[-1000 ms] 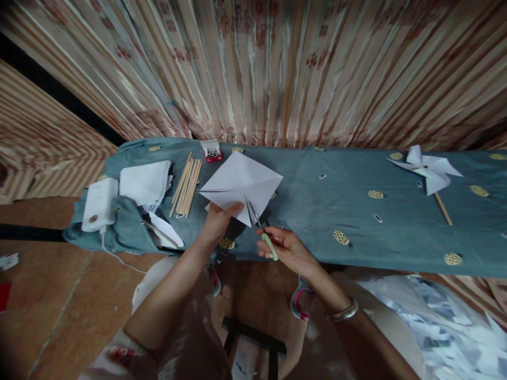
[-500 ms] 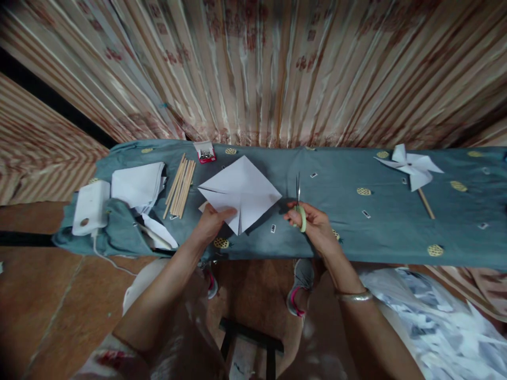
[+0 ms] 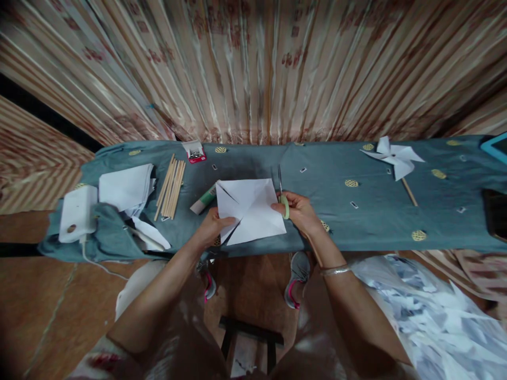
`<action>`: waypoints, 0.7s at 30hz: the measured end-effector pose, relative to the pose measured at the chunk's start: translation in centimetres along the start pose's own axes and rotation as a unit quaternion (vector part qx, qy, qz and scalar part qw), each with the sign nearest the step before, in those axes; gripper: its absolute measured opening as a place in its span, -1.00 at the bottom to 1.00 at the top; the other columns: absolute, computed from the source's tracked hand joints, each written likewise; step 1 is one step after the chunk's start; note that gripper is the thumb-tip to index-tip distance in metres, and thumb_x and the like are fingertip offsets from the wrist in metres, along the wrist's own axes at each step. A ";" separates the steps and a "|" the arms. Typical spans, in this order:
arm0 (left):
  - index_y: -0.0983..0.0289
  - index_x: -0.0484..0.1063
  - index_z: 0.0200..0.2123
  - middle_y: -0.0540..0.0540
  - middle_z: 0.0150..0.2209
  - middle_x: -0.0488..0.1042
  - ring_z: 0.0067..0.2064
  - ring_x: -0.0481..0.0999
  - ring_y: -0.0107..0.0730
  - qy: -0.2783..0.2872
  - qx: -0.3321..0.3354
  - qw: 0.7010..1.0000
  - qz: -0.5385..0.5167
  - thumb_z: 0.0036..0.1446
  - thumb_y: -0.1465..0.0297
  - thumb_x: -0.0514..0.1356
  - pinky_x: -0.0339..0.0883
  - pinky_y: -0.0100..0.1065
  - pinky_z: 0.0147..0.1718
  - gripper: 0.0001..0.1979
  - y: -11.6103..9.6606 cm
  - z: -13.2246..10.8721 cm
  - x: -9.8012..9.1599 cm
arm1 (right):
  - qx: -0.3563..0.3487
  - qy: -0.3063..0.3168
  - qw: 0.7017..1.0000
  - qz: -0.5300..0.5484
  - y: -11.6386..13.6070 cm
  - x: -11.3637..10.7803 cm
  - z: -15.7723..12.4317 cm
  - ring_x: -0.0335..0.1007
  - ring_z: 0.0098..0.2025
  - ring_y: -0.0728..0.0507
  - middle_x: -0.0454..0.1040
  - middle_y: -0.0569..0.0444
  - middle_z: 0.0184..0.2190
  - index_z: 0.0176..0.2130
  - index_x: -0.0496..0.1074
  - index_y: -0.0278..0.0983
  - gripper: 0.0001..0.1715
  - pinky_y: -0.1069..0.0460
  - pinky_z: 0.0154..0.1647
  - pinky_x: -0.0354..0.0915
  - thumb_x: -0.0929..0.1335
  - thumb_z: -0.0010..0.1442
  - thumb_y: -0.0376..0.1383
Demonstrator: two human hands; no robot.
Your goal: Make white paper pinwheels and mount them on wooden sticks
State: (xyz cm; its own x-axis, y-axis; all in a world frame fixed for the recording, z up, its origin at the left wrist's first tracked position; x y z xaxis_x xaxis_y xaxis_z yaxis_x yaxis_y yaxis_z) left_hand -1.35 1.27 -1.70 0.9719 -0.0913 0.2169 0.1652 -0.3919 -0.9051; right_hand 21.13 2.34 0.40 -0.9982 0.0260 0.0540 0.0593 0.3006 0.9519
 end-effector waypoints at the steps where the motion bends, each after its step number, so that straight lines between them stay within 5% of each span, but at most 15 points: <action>1: 0.34 0.53 -0.48 0.15 -0.44 0.58 -0.32 0.57 -0.07 0.002 -0.002 1.000 -0.029 -0.36 0.37 0.38 0.43 -0.21 -0.30 -0.74 -0.2 0.0 0.0 | 0.002 0.000 1.000 0.008 -0.2 0.1 0.0 0.30 -0.51 0.01 0.48 0.22 -0.52 -0.38 0.52 -0.23 -0.55 0.07 -0.44 0.24 0.60 -0.35 -0.21; 8: 0.26 0.52 -0.24 0.14 -0.22 0.60 -0.09 0.56 -0.13 0.041 0.003 0.961 -0.272 -0.03 0.05 0.28 0.44 -0.16 -0.08 -0.58 -1.9 -0.4 0.2 | -0.011 -0.106 0.982 0.158 -1.5 1.4 0.4 0.28 -0.54 0.04 0.45 0.25 -0.57 -0.47 0.47 -0.23 -0.61 0.11 -0.49 0.21 0.59 -0.36 -0.22; 14: 0.25 0.49 -0.16 0.09 -0.15 0.58 -0.03 0.53 -0.18 0.058 -0.002 0.954 -0.295 -0.01 0.26 0.34 0.32 -0.05 0.10 -0.67 -1.3 -0.6 1.1 | -0.010 -0.137 0.976 0.171 -2.0 2.9 0.2 0.25 -0.55 0.05 0.42 0.24 -0.57 -0.46 0.43 -0.24 -0.60 0.11 -0.54 0.17 0.57 -0.35 -0.22; 21: 0.26 0.40 0.00 0.13 -0.08 0.57 -0.03 0.55 -0.26 -0.058 -0.055 0.946 -0.314 0.25 0.35 0.15 0.40 -0.20 0.06 -0.73 -0.9 -0.2 2.1 | -0.053 -0.078 0.993 0.072 -2.2 4.7 -0.7 0.29 -0.50 0.00 0.43 0.24 -0.55 -0.35 0.41 -0.23 -0.52 0.09 -0.48 0.24 0.56 -0.27 -0.12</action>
State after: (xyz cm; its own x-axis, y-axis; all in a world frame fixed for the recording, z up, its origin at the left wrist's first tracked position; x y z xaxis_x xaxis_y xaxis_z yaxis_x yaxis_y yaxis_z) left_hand 0.49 1.26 -0.36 0.7009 0.2902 0.6515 0.7040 -0.4284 -0.5665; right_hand 16.32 1.16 -1.27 -0.9658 0.2102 0.1517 0.1909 0.1806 0.9648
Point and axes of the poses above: each hand's wrist, its own z-axis towards the middle knuckle, its own x-axis out of the palm, y = z × x, the point moved 1 cm from there along z, towards the middle knuckle
